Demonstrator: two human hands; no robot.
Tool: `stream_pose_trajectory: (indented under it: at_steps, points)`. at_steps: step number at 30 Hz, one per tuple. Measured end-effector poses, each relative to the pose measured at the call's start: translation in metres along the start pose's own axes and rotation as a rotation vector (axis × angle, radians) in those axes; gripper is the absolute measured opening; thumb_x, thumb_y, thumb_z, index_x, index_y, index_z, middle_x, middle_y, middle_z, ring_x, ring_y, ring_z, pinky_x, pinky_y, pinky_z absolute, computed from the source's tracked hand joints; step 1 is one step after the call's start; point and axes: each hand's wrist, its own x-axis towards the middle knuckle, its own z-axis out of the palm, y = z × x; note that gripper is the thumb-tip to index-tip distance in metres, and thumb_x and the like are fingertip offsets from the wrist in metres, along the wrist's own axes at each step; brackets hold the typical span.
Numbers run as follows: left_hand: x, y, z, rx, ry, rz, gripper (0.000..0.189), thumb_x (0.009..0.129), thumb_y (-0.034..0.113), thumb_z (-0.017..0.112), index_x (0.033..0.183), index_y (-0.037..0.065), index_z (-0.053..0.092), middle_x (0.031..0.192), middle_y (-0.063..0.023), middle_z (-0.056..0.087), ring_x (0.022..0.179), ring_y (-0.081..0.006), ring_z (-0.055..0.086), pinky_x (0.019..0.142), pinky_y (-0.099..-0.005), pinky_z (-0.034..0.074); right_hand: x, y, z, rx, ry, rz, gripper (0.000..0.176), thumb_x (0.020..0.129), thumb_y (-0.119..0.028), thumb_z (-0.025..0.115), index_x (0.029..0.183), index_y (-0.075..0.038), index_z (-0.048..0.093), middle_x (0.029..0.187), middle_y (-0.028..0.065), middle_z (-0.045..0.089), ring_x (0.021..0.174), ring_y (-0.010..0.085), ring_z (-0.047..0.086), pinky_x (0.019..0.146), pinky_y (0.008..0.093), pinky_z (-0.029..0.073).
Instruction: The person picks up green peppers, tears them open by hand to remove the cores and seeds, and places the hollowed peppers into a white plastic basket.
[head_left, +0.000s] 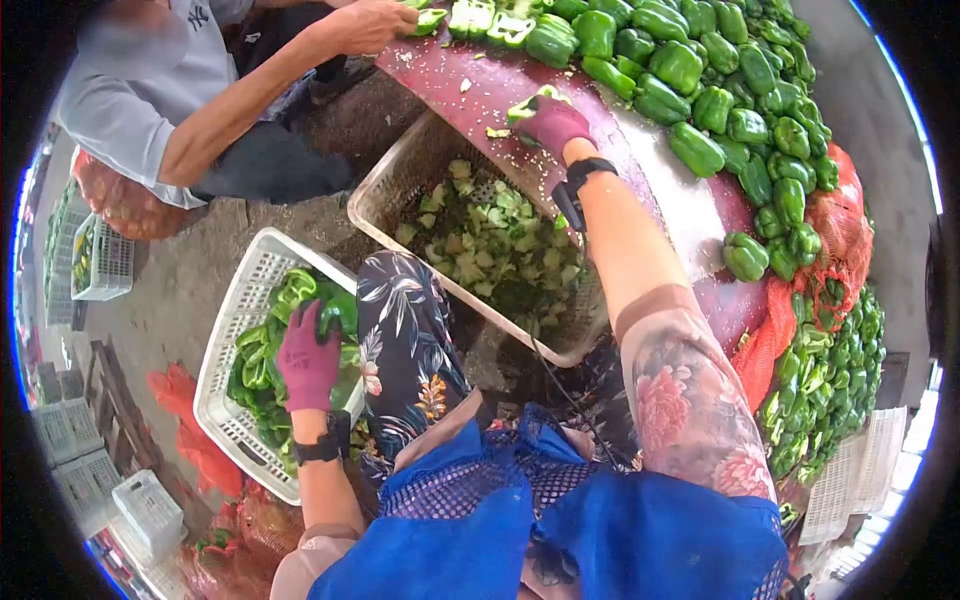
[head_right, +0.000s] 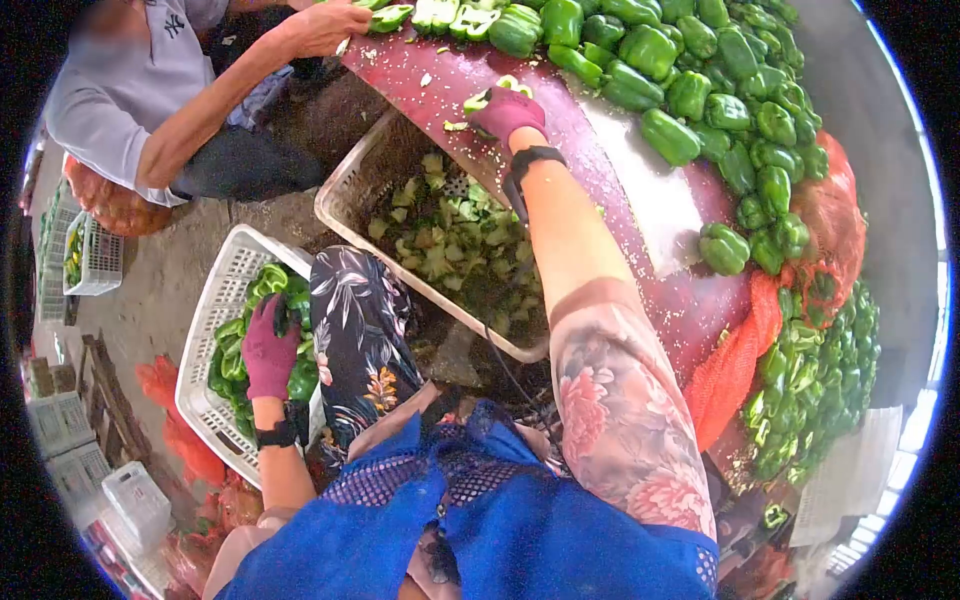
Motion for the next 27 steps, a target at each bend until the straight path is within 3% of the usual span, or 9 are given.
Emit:
stream_pose_trajectory:
  at_steps: [6, 8, 11, 15, 16, 19, 22, 23, 27]
  points:
    - [0.019, 0.05, -0.046, -0.496, 0.29, 0.23, 0.038, 0.085, 0.008, 0.066, 0.122, 0.003, 0.06, 0.118, -0.0151, 0.063, 0.11, -0.0278, 0.061, 0.093, -0.0365, 0.048, -0.115, 0.02, -0.002, 0.974, -0.197, -0.06, 0.048, 0.08, -0.025, 0.072, 0.119, 0.001, 0.062, 0.111, 0.011, 0.066, 0.099, 0.0158, 0.06, 0.083, 0.0278, 0.048]
    - [0.022, 0.072, -0.051, -0.894, 0.138, 0.199, 0.046, 0.086, 0.004, 0.063, 0.131, 0.001, 0.054, 0.126, -0.0099, 0.061, 0.117, -0.0185, 0.055, 0.102, -0.032, 0.041, -0.15, 0.028, 0.003, 1.025, -0.333, -0.323, 0.05, 0.082, -0.024, 0.074, 0.121, 0.002, 0.059, 0.106, 0.0059, 0.065, 0.095, 0.0153, 0.06, 0.08, 0.0274, 0.05]
    - [0.019, 0.138, -0.05, -1.29, -0.18, 0.558, 0.06, 0.087, 0.009, 0.061, 0.143, 0.005, 0.04, 0.137, -0.0084, 0.052, 0.122, -0.0195, 0.052, 0.104, -0.0326, 0.04, -0.229, 0.008, -0.009, 1.325, -0.595, -0.275, 0.042, 0.085, -0.019, 0.071, 0.121, -0.001, 0.059, 0.106, 0.0023, 0.066, 0.093, 0.0108, 0.06, 0.08, 0.0258, 0.049]
    - [-0.007, 0.183, -0.022, -1.679, -0.891, 0.409, 0.066, 0.084, 0.025, 0.069, 0.141, 0.006, 0.04, 0.133, -0.0088, 0.053, 0.121, -0.0181, 0.05, 0.103, -0.0317, 0.04, -0.289, 0.009, 0.002, 1.628, -0.778, -0.28, 0.042, 0.087, -0.016, 0.069, 0.124, 0.0, 0.057, 0.107, 0.0013, 0.065, 0.094, 0.01, 0.06, 0.084, 0.0264, 0.049]
    - [-0.013, 0.192, -0.021, -1.704, -1.06, 0.36, 0.066, 0.083, 0.028, 0.071, 0.139, 0.006, 0.042, 0.131, -0.0085, 0.054, 0.12, -0.0179, 0.05, 0.102, -0.0315, 0.041, -0.292, 0.015, 0.005, 1.587, -0.73, -0.286, 0.042, 0.087, -0.018, 0.069, 0.123, 0.001, 0.057, 0.107, 0.0017, 0.065, 0.095, 0.0101, 0.059, 0.084, 0.0267, 0.049]
    - [-0.004, 0.188, 0.033, -1.525, -0.782, 0.305, 0.06, 0.08, 0.031, 0.076, 0.128, 0.006, 0.049, 0.12, -0.0059, 0.058, 0.11, -0.0145, 0.053, 0.096, -0.0291, 0.044, -0.272, 0.056, 0.055, 1.414, -0.434, -0.345, 0.042, 0.087, -0.022, 0.068, 0.12, 0.002, 0.059, 0.105, 0.0062, 0.066, 0.094, 0.0107, 0.058, 0.084, 0.0292, 0.049]
    - [0.0, 0.192, 0.053, -0.841, -0.27, 0.347, 0.052, 0.079, 0.028, 0.079, 0.119, 0.007, 0.053, 0.108, -0.0034, 0.06, 0.099, -0.0116, 0.054, 0.087, -0.027, 0.046, -0.258, 0.072, 0.083, 0.95, 0.027, -0.291, 0.043, 0.083, -0.02, 0.067, 0.119, 0.002, 0.059, 0.102, 0.0135, 0.068, 0.094, 0.0165, 0.062, 0.083, 0.0326, 0.05]
    - [-0.001, 0.196, 0.055, -0.926, -0.214, 0.319, 0.048, 0.077, 0.025, 0.082, 0.112, 0.006, 0.057, 0.101, -0.0018, 0.061, 0.093, -0.0104, 0.053, 0.082, -0.0266, 0.046, -0.251, 0.076, 0.1, 0.901, 0.16, -0.25, 0.043, 0.079, -0.017, 0.065, 0.118, 0.0, 0.059, 0.103, 0.0203, 0.067, 0.095, 0.0288, 0.066, 0.083, 0.0373, 0.051]
    - [0.006, 0.195, 0.035, -1.213, -0.337, 0.334, 0.043, 0.074, 0.022, 0.084, 0.108, 0.006, 0.063, 0.101, -0.0057, 0.066, 0.095, -0.0143, 0.058, 0.085, -0.0303, 0.048, -0.261, 0.059, 0.062, 0.452, 0.233, -0.254, 0.045, 0.078, -0.021, 0.067, 0.119, -0.005, 0.058, 0.107, 0.0233, 0.064, 0.098, 0.0439, 0.06, 0.084, 0.044, 0.051]
